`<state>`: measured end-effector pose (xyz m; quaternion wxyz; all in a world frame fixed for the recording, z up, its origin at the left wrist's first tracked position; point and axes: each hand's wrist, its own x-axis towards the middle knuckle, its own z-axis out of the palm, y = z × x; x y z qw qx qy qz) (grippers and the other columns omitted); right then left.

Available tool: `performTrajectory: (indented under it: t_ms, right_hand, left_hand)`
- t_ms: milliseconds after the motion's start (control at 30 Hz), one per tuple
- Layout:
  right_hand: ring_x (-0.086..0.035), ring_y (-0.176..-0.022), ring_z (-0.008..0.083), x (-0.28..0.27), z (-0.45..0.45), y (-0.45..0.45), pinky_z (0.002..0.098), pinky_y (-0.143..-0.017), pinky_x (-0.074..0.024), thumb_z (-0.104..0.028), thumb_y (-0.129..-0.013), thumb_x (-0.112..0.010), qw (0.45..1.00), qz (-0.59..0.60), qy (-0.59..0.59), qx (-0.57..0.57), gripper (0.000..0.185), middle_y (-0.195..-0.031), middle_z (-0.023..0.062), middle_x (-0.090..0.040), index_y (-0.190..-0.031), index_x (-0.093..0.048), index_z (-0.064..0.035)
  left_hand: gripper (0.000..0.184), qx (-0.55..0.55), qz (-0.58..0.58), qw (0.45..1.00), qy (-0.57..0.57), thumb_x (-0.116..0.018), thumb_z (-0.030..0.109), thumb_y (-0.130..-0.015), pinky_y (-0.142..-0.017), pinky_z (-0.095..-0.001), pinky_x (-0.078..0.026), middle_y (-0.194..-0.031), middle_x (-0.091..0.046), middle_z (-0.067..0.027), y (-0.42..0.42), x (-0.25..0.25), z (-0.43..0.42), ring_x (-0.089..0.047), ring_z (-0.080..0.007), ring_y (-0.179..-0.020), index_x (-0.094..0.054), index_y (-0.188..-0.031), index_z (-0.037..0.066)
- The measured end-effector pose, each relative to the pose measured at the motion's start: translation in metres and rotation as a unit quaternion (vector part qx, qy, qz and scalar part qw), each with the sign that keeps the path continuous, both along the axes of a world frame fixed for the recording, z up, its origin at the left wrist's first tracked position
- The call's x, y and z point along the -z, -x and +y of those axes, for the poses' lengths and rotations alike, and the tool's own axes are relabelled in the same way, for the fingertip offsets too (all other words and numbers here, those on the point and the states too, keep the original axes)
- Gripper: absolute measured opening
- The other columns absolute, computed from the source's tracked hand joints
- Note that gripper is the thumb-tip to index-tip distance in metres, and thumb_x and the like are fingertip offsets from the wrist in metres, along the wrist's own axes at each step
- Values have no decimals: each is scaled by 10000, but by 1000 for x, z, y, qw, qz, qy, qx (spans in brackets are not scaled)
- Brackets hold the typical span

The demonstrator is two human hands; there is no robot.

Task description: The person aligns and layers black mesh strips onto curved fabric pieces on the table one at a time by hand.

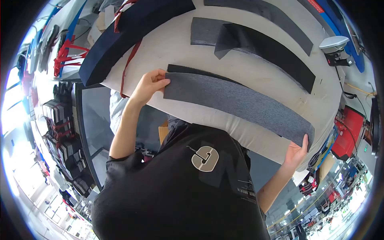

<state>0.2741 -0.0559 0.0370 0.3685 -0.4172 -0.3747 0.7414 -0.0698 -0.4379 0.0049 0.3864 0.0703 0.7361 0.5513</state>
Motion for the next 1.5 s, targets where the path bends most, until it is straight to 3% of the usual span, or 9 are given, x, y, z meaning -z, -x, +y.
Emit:
performTrajectory:
  t_ms: [100,300,767,1000,1067,1100,1233,1333,1500]
  right_hand:
    - [-551,-1119,241,7,-4,4,394,-988,-415,-121,-929,-499,1000,-4,3,-7,306,-1195,132,-596,-1191,-549,30]
    - [-562,-1102,238,18,-13,11,385,-972,-424,-113,-928,-501,1000,4,7,-18,299,-1189,128,-600,-1186,-553,28]
    - [-575,-1076,244,24,-22,14,398,-941,-438,-110,-925,-513,999,-38,18,-17,279,-1154,115,-614,-1166,-567,18]
    - [-575,-1046,214,33,-17,13,365,-881,-466,-49,-872,-590,999,-47,-3,21,362,-1162,96,-589,-1223,-518,-2]
    - [-583,-988,182,38,-18,12,308,-771,-488,-60,-860,-612,987,-143,-69,-6,363,-1114,89,-600,-1209,-532,-2]
    - [-619,-830,180,35,-22,16,313,-608,-506,-76,-880,-583,975,-201,-90,-13,198,-980,73,-632,-1064,-598,-4]
    - [-516,-614,93,43,-20,7,262,-504,-424,-135,-861,-636,938,-306,-135,-94,120,-751,21,-590,-852,-619,-17]
    - [-450,-611,61,57,-12,-6,232,-527,-377,-139,-859,-643,904,-383,-166,-97,141,-703,-19,-518,-828,-603,-8]
    - [-380,-631,47,47,-13,0,201,-566,-313,-158,-849,-671,890,-391,-223,-70,202,-684,-44,-458,-873,-605,31]
  left_hand:
    - [175,-19,32,999,40,-620,110,-867,-530,-218,-448,-741,-598,-50,2,6,4,-554,-103,-604,-613,-961,-36]
    - [152,-72,80,990,87,-623,133,-878,-473,-213,-405,-638,-558,-15,3,13,13,-500,-86,-507,-630,-856,-17]
    - [175,-66,167,973,146,-622,164,-885,-408,-224,-348,-603,-546,-17,1,21,16,-454,-78,-447,-625,-844,-6]
    - [190,-69,195,967,146,-643,162,-867,-399,-238,-321,-582,-550,-21,0,29,14,-446,-69,-431,-615,-840,-23]
    - [187,-67,187,970,138,-645,160,-868,-390,-242,-310,-574,-545,-21,2,31,14,-441,-69,-425,-616,-841,-22]
    - [186,-65,193,968,149,-644,160,-869,-389,-241,-309,-571,-544,-22,2,29,15,-440,-69,-423,-616,-840,-22]
    - [187,-58,206,963,163,-639,161,-873,-386,-242,-307,-562,-538,-24,2,29,16,-438,-71,-415,-615,-836,-21]
    - [188,-49,219,960,170,-632,159,-879,-380,-242,-304,-554,-523,-20,2,27,18,-430,-71,-408,-606,-821,-18]
    - [187,-44,224,959,168,-621,153,-887,-371,-241,-299,-540,-491,-8,2,27,18,-413,-64,-403,-589,-797,-8]
